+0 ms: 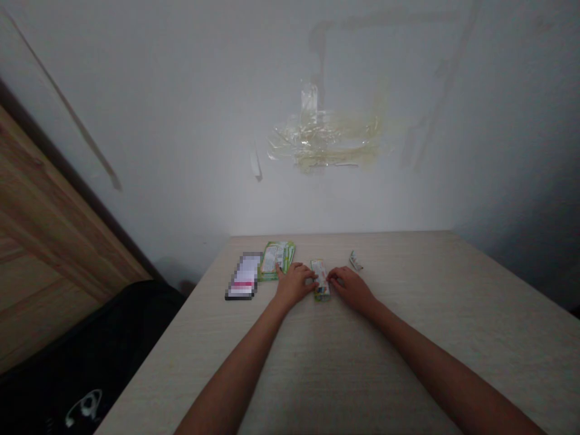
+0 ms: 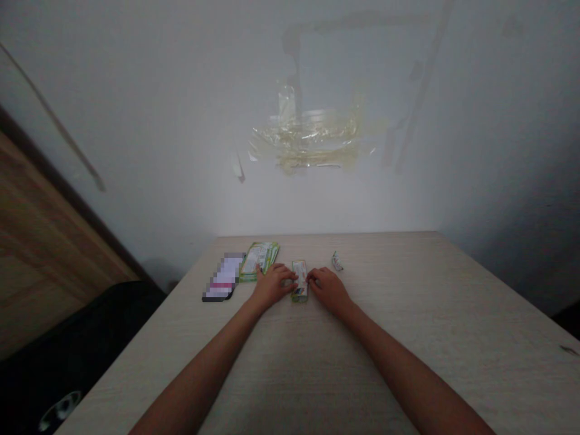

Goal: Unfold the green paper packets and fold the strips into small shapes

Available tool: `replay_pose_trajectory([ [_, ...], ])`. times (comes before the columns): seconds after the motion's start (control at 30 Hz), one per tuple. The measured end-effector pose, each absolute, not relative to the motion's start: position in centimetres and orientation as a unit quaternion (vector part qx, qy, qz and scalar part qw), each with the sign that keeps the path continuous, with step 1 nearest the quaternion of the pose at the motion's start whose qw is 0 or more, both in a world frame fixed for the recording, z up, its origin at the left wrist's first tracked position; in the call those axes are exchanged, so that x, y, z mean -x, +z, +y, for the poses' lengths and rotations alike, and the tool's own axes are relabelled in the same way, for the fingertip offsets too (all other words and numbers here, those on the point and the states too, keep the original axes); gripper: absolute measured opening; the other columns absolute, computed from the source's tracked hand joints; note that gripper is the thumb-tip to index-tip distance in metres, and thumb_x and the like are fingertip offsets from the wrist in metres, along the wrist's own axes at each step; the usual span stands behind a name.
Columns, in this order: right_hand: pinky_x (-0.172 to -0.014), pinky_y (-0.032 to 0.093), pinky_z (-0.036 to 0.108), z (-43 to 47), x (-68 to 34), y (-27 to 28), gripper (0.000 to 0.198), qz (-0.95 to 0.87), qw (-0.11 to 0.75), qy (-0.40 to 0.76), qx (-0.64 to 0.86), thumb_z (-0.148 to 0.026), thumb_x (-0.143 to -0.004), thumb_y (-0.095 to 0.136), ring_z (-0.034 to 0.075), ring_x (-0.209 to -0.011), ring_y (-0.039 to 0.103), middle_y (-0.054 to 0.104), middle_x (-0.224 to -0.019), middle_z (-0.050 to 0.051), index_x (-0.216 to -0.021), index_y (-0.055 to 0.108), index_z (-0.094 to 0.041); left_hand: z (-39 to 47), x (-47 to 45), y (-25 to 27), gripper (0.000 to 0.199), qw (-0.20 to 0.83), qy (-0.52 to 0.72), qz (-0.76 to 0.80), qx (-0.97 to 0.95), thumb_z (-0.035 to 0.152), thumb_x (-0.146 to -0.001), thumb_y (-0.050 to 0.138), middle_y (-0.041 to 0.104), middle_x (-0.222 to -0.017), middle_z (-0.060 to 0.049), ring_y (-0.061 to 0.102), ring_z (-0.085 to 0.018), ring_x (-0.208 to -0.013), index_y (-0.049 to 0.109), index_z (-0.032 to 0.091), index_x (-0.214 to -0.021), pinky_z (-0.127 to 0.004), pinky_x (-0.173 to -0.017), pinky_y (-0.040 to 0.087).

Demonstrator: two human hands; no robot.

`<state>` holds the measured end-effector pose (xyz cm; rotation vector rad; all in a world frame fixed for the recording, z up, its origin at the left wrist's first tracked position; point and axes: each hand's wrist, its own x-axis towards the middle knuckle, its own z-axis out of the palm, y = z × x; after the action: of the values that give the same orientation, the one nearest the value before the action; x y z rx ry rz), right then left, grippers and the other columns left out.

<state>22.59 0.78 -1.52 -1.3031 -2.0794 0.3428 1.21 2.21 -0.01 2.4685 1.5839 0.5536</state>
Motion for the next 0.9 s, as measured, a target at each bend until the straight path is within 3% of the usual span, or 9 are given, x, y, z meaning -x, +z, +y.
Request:
replay_pose_trajectory([
  [0.6, -0.089, 0.045, 0.027, 0.4, -22.3, -0.7, 0.023, -0.785, 0.275, 0.062, 0.551, -0.03, -0.098, 0.046, 0.017, -0.101, 0.061, 0.065, -0.109, 0.007, -0.103, 0.067, -0.022, 2.0, -0.8, 0.1, 0.026, 0.071, 0.165, 0.517, -0.837, 0.052, -0.085, 0.06, 0.066, -0.125, 0.006, 0.04, -0.03, -0.134, 0.066, 0.046, -0.11, -0.078, -0.104, -0.01],
  [0.9, -0.073, 0.046, 0.027, 1.6, -21.4, -0.7, 0.024, -0.77, 0.207, 0.022, 0.603, -0.032, -0.1, 0.042, 0.02, -0.095, 0.063, 0.065, -0.109, 0.01, -0.109, 0.062, -0.024, 1.8, -0.9, 0.3, 0.025, 0.075, 0.163, 0.521, -0.835, 0.052, -0.085, 0.06, 0.066, -0.125, 0.005, 0.041, -0.03, -0.133, 0.067, 0.044, -0.108, -0.077, -0.105, -0.008],
])
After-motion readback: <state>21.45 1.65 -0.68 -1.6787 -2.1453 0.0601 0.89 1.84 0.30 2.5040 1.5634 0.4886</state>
